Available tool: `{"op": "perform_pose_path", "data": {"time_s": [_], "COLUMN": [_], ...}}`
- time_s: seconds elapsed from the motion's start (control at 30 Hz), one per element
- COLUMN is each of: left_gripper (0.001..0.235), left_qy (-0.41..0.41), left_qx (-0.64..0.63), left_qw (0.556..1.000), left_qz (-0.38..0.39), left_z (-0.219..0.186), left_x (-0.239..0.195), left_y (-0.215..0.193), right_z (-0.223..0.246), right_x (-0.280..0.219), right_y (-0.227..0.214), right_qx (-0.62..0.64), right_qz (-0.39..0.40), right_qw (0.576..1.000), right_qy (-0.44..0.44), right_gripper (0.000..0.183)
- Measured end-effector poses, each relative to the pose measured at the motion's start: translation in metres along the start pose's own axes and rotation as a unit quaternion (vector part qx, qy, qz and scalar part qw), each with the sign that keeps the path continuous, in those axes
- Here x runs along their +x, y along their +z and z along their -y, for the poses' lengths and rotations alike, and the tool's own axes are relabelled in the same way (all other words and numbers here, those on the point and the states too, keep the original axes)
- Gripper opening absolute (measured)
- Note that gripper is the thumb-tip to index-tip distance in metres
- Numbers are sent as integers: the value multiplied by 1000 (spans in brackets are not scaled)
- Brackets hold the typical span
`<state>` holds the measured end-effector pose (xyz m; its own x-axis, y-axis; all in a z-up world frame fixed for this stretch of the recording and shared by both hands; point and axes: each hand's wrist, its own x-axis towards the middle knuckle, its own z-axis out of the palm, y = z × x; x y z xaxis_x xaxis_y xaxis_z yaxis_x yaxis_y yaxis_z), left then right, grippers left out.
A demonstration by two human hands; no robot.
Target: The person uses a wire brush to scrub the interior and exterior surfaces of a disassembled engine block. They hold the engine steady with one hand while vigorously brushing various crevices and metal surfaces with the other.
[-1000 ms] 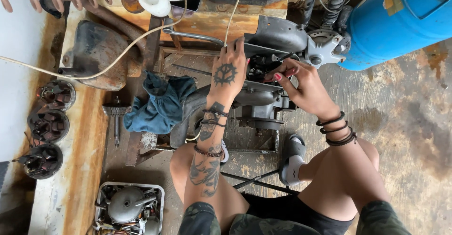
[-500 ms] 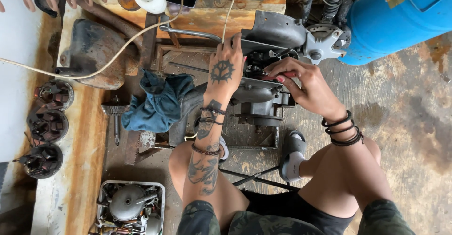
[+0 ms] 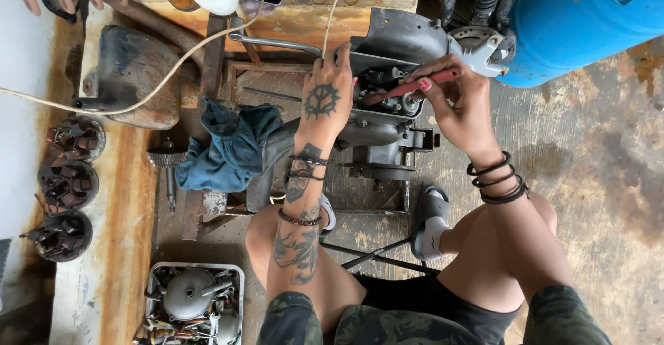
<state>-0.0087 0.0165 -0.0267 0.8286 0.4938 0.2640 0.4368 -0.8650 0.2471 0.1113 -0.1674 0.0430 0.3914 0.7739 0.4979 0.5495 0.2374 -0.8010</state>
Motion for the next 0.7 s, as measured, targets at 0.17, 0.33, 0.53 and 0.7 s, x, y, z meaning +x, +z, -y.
{"op": "perform_pose_path", "data": {"time_s": [0.17, 0.33, 0.53, 0.7], "left_gripper": [52, 55, 55, 54], "left_qy": [13, 3, 8, 4], "left_qx": [-38, -49, -54, -57], "left_qw": [999, 999, 998, 998], "left_qz": [-32, -11, -24, -13], "left_z": [5, 5, 5, 3], "left_x": [-1, 1, 0, 0], "left_y": [10, 10, 11, 7], "right_z": [-3, -9, -2, 12], "right_x": [1, 3, 5, 0], "right_y": [-5, 0, 12, -8], "right_qx": [-18, -47, -126, -195], "right_qz": [-45, -9, -1, 18], "right_qw": [998, 997, 992, 980], "right_qy": [46, 58, 2, -30], "right_gripper": [17, 15, 3, 7]}}
